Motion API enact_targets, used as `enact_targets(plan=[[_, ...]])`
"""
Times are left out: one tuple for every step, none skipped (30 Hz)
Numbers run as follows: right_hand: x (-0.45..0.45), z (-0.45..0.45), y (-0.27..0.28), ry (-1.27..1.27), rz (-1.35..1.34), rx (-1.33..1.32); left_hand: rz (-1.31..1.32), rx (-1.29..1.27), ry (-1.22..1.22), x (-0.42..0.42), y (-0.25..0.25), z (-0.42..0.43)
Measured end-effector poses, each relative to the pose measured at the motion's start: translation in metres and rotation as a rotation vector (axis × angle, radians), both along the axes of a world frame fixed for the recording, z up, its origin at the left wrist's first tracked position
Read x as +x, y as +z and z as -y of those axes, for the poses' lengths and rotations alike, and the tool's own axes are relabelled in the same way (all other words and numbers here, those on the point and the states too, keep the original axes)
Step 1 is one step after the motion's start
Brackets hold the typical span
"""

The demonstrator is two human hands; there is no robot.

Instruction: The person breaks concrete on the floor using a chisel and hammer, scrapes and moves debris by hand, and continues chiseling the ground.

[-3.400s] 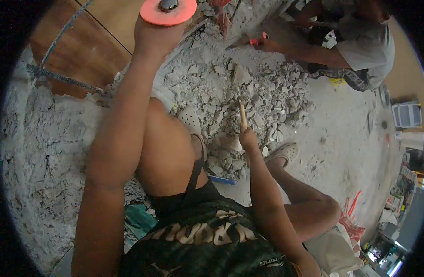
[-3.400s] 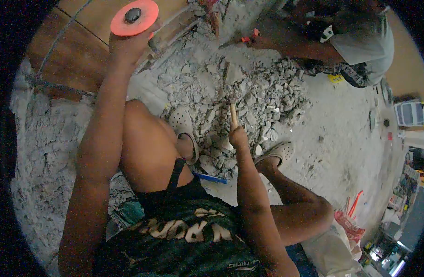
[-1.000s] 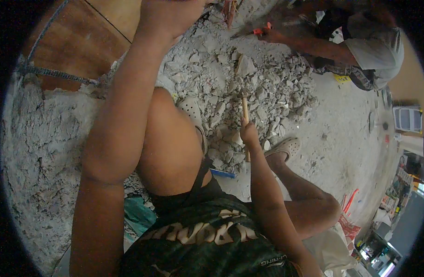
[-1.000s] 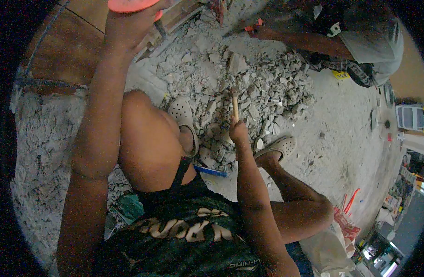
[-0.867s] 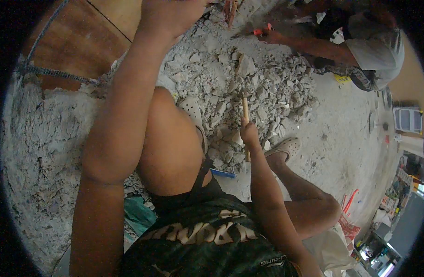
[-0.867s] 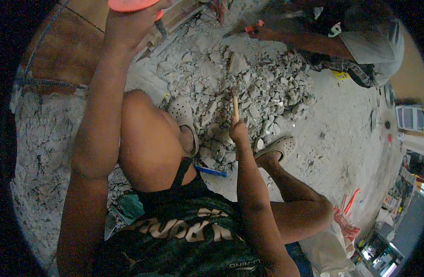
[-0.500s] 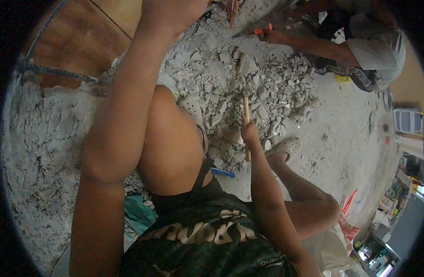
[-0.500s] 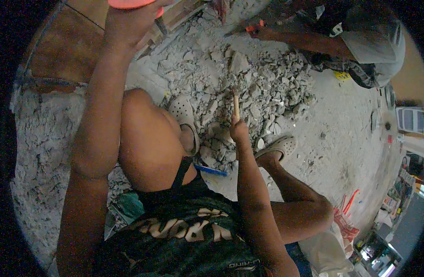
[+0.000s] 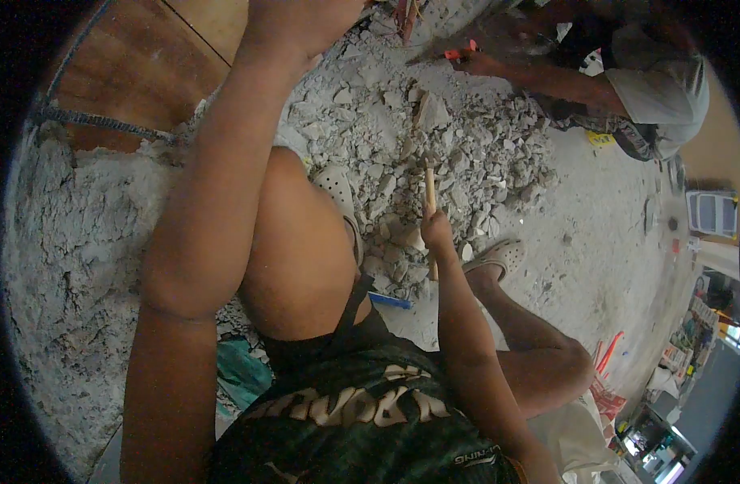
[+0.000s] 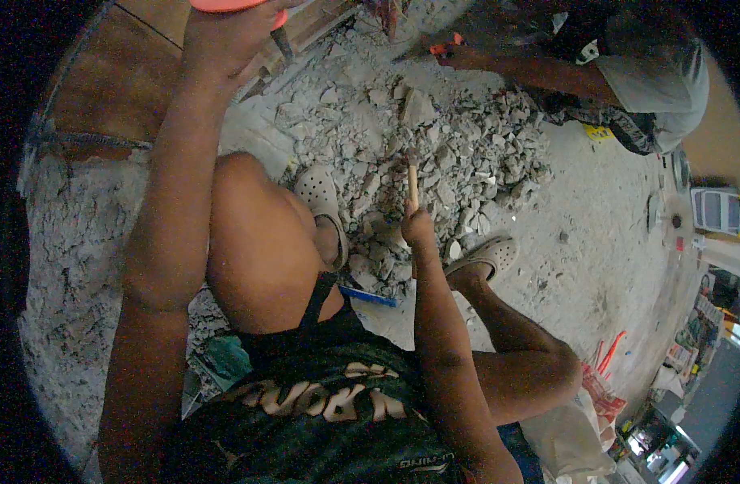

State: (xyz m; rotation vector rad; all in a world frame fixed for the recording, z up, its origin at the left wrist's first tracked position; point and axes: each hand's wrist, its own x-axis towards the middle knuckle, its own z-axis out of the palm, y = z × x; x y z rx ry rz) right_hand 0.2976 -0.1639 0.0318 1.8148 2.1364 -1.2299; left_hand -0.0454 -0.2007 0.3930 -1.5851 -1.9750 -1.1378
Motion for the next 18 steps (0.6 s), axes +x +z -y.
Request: enact_targets(plan=[[0.0,0.0,0.0,0.0,0.0,0.0,-0.031,-0.001,0.005,-0.001,-0.001,0.0],[0.0,0.0,0.002,-0.004,0.005,0.004,-0.062,-0.003,0.011,0.0,0.0,0.0],[-0.001,0.001,0.003,-0.008,0.01,0.008,-0.062,-0.003,0.011,0.001,0.001,0.0],[-0.001,0.0,0.005,-0.008,0.011,0.007,-0.015,-0.003,0.001,0.002,0.001,0.0],[-0.001,0.0,0.006,0.021,0.019,0.037,0.032,-0.003,-0.009,0.003,0.003,0.0],[-0.001,0.0,0.007,0.05,0.028,0.066,0.033,-0.004,-0.009,0.004,0.005,0.001],[-0.001,0.0,0.008,0.05,0.029,0.065,0.076,-0.005,-0.03,0.006,0.006,0.001],[-0.001,-0.001,0.009,0.055,0.023,0.063,0.12,-0.006,-0.052,0.006,0.007,0.002],[-0.001,-0.001,0.009,0.061,0.017,0.061,0.121,-0.007,-0.053,0.007,0.006,0.001],[-0.001,0.0,0.009,0.06,0.018,0.061,0.08,0.012,-0.035,0.007,0.006,0.001],[-0.001,0.0,0.009,0.051,0.018,0.06,0.04,0.032,-0.017,0.008,0.006,0.001],[-0.001,0.0,0.009,0.042,0.018,0.059,0.04,0.031,-0.017,0.008,0.006,0.001],[-0.001,-0.001,0.009,0.042,0.018,0.059,0.074,0.029,-0.032,0.008,0.007,0.001],[-0.002,-0.002,0.007,0.023,0.024,0.026,0.107,0.028,-0.046,0.008,0.007,0.001],[-0.002,-0.002,0.005,0.004,0.029,-0.008,0.107,0.027,-0.047,0.009,0.007,0.001],[-0.001,-0.003,0.003,0.003,0.03,-0.008,0.143,0.047,-0.046,0.01,0.006,0.0],[-0.001,-0.003,0.003,0.007,0.031,-0.007,0.179,0.066,-0.044,0.011,0.006,0.0],[0.0,-0.003,0.003,0.012,0.031,-0.005,0.179,0.066,-0.045,0.011,0.007,0.0]])
